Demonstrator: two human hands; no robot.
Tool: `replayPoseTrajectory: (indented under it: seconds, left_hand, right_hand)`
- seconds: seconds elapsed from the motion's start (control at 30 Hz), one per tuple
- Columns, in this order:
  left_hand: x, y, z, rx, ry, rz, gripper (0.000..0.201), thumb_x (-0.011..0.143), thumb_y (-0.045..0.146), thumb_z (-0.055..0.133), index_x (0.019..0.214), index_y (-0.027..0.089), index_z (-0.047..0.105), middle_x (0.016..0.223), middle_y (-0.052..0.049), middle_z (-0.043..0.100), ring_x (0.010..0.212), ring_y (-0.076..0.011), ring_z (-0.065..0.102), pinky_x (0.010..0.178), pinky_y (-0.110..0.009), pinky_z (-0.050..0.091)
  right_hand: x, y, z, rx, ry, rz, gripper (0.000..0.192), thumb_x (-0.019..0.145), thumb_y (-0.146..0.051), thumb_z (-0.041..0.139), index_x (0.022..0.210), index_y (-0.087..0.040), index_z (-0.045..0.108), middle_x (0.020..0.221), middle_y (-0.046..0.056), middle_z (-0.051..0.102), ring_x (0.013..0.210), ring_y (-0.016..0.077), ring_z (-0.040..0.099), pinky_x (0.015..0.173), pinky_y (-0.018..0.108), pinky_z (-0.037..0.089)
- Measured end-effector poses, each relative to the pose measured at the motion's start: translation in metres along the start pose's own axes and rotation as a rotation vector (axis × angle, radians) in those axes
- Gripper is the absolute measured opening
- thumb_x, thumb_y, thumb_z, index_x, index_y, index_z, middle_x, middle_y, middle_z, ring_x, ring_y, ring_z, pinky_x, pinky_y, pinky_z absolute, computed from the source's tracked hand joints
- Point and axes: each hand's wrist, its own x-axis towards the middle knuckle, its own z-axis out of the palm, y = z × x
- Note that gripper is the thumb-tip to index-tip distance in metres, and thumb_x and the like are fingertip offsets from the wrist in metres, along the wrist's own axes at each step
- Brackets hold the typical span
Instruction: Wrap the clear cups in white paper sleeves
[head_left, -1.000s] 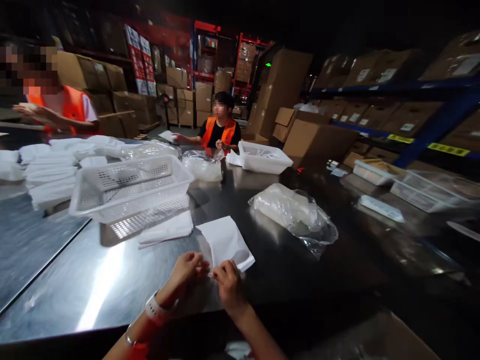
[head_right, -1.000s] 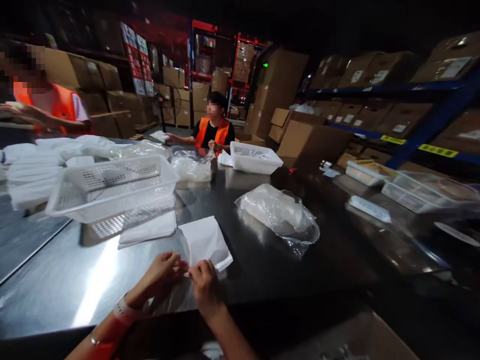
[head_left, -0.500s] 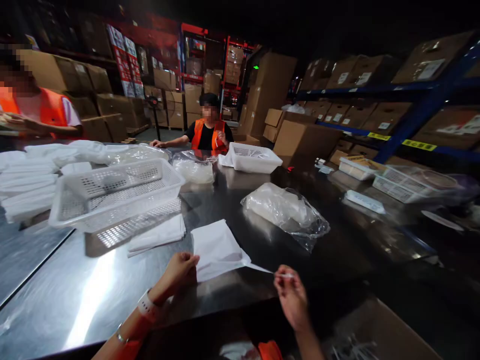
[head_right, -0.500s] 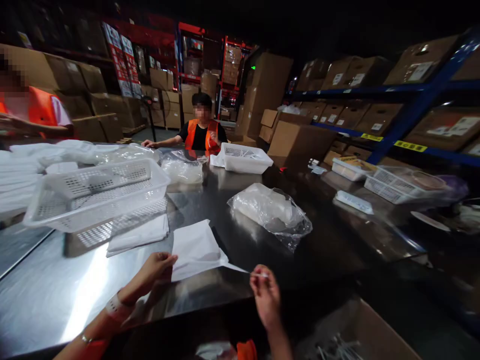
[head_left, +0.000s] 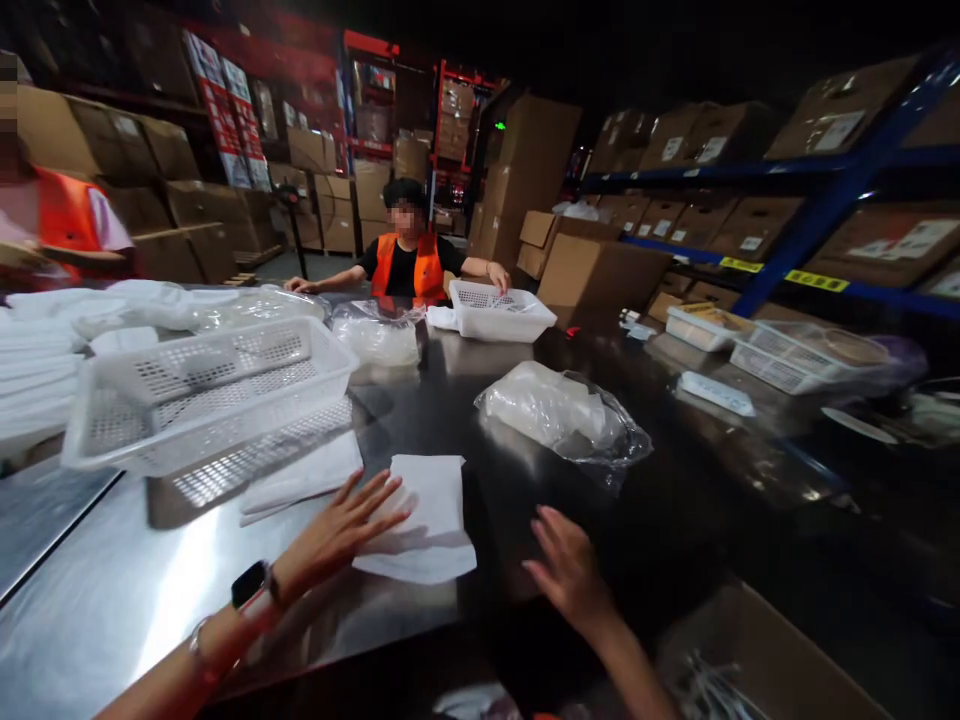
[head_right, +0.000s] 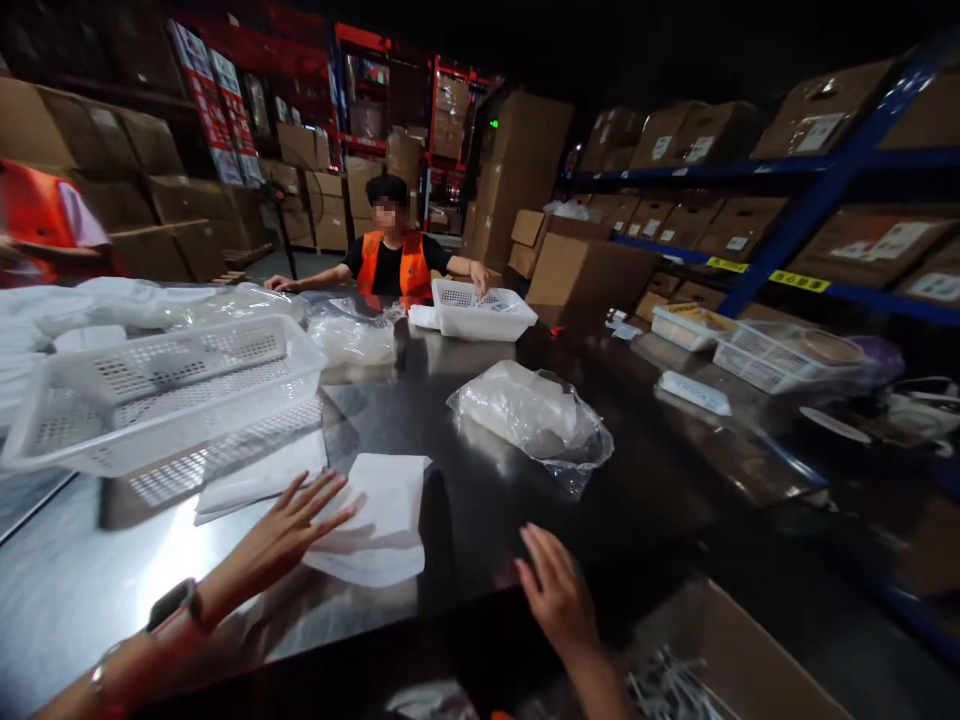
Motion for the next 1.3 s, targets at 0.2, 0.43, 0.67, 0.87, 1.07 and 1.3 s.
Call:
replayPoseTrajectory:
  seconds: [0.2, 0.43, 0.67, 0.87, 1.07, 1.3]
  left_hand:
    - [0.029, -0.006, -0.002, -0.086, 0.004, 0.342, 0.044, 0.097, 0.007, 0.046, 0.132, 0.026, 0.064, 0.139, -0.005, 0.067, 0.139, -0.0229, 0.053, 0.123, -0.052, 0.032]
    - [-0.01, 0.039, -0.01, -0.118, -0.015, 0.283, 0.051, 0.096, 0.011, 0.046, 0.147, 0.018, 0.049, 0.145, -0.01, 0.061, 0.139, -0.0228, 0.052, 0.125, -0.046, 0.031]
    - [-0.011, 0.052, -0.003, -0.204, 0.041, 0.175, 0.043, 0.093, 0.004, 0.044, 0.126, 0.02, 0.065, 0.128, -0.008, 0.073, 0.129, -0.0219, 0.062, 0.12, -0.049, 0.04]
    - [-0.036, 0.075, 0.014, -0.619, 0.211, -0.465, 0.041, 0.1, 0.048, 0.041, 0.097, 0.026, 0.075, 0.093, -0.008, 0.079, 0.09, -0.0255, 0.073, 0.085, -0.037, 0.059]
    - [-0.014, 0.121, 0.01, -0.756, 0.342, -1.146, 0.076, 0.071, 0.099, 0.031, 0.051, 0.027, 0.044, 0.048, -0.001, 0.049, 0.048, -0.0183, 0.047, 0.05, -0.031, 0.04]
    - [-0.004, 0.121, -0.001, -0.696, 0.24, -1.201, 0.064, 0.08, 0.086, 0.03, 0.056, 0.029, 0.048, 0.049, -0.004, 0.054, 0.049, -0.0229, 0.052, 0.055, -0.035, 0.041]
  right_hand:
    - [0.052, -0.054, 0.079, 0.102, -0.064, -0.558, 0.036, 0.096, -0.022, 0.055, 0.132, -0.016, 0.058, 0.136, 0.016, 0.065, 0.141, 0.0312, 0.047, 0.107, 0.056, 0.05]
    - [0.033, -0.057, 0.087, 0.328, -0.078, -0.574, 0.036, 0.101, -0.013, 0.038, 0.122, -0.021, 0.066, 0.115, 0.009, 0.077, 0.128, 0.0223, 0.061, 0.109, 0.051, 0.05]
    - [0.053, -0.052, 0.072, 0.416, -0.131, -0.575, 0.032, 0.1, -0.01, 0.044, 0.118, -0.02, 0.067, 0.111, 0.01, 0.078, 0.128, 0.0239, 0.061, 0.109, 0.055, 0.05]
    - [0.044, -0.077, 0.06, 0.778, -0.174, -0.153, 0.036, 0.106, -0.033, 0.04, 0.1, -0.026, 0.076, 0.085, 0.004, 0.08, 0.08, 0.0205, 0.078, 0.086, 0.037, 0.062]
    - [0.037, -0.12, 0.051, 0.587, -0.093, 0.522, 0.069, 0.098, -0.07, 0.036, 0.058, -0.022, 0.066, 0.047, 0.003, 0.062, 0.042, 0.0169, 0.059, 0.042, 0.024, 0.043]
    - [0.048, -0.128, 0.05, 0.399, -0.12, 0.55, 0.075, 0.098, -0.074, 0.025, 0.051, -0.022, 0.052, 0.04, 0.003, 0.052, 0.036, 0.0129, 0.044, 0.042, 0.028, 0.026]
